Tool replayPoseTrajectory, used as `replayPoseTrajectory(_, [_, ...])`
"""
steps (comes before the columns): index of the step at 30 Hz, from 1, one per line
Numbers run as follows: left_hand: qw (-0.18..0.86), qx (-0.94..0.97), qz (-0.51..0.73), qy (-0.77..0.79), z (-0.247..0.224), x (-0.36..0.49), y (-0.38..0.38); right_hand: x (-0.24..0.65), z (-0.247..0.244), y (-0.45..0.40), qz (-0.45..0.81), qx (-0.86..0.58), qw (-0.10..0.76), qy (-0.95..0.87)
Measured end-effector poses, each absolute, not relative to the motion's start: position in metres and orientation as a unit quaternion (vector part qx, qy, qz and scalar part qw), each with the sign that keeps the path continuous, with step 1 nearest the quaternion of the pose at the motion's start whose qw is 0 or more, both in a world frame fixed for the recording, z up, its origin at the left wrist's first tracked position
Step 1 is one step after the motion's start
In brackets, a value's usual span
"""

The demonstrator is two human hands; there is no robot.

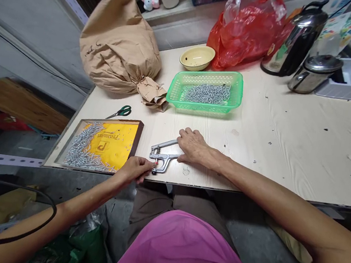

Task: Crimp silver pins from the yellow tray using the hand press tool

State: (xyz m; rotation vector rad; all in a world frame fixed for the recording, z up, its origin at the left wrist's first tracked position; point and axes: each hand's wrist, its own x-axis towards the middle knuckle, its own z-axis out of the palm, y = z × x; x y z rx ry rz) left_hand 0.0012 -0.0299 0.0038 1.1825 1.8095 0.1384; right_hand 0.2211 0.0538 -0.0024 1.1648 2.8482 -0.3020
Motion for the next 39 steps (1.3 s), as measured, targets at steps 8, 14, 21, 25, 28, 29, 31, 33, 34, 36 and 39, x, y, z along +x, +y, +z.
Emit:
replayPoseTrajectory(8, [0.096,0.83,0.073,0.544,0.001,0.031,-0.018,0.219,-0.006,0.049,-0.099,0.412,0.016,0.906])
replayPoseTrajectory(14, [0.124,0.87,0.033,0.475,-0.012,0.04,0.016,0.221,0.012,0.045,-0.125,0.394,0.041,0.91])
replayPoseTrajectory(21, [0.143,0.841,0.021,0.521,-0.008,0.051,0.022,0.215,0.01,0.055,-0.128,0.395,0.053,0.908])
replayPoseTrajectory(25, [0.149,0.836,0.009,0.528,-0.004,0.055,0.03,0.212,0.007,0.063,-0.149,0.415,0.06,0.895])
replayPoseTrajectory(28, [0.145,0.837,-0.003,0.528,-0.002,0.056,0.033,0.213,0.008,0.068,-0.137,0.417,0.064,0.896])
replayPoseTrajectory(29, [0.143,0.835,-0.002,0.531,-0.002,0.055,0.032,0.214,0.009,0.069,-0.129,0.413,0.061,0.9])
replayPoseTrajectory(31, [0.133,0.829,0.02,0.543,-0.006,0.056,0.023,0.219,0.009,0.07,-0.115,0.396,0.048,0.91])
replayPoseTrajectory(33, [0.121,0.829,0.061,0.542,-0.014,0.057,0.009,0.225,0.005,0.071,-0.116,0.371,0.035,0.921])
replayPoseTrajectory(34, [0.115,0.832,0.084,0.536,-0.018,0.059,0.0,0.228,0.002,0.072,-0.122,0.357,0.028,0.926])
replayPoseTrajectory(36, [0.114,0.84,0.121,0.516,-0.026,0.063,-0.018,0.232,-0.006,0.074,-0.127,0.338,0.013,0.933])
replayPoseTrajectory(39, [0.132,0.842,0.153,0.501,-0.034,0.071,-0.04,0.232,-0.016,0.08,-0.089,0.357,0.001,0.93])
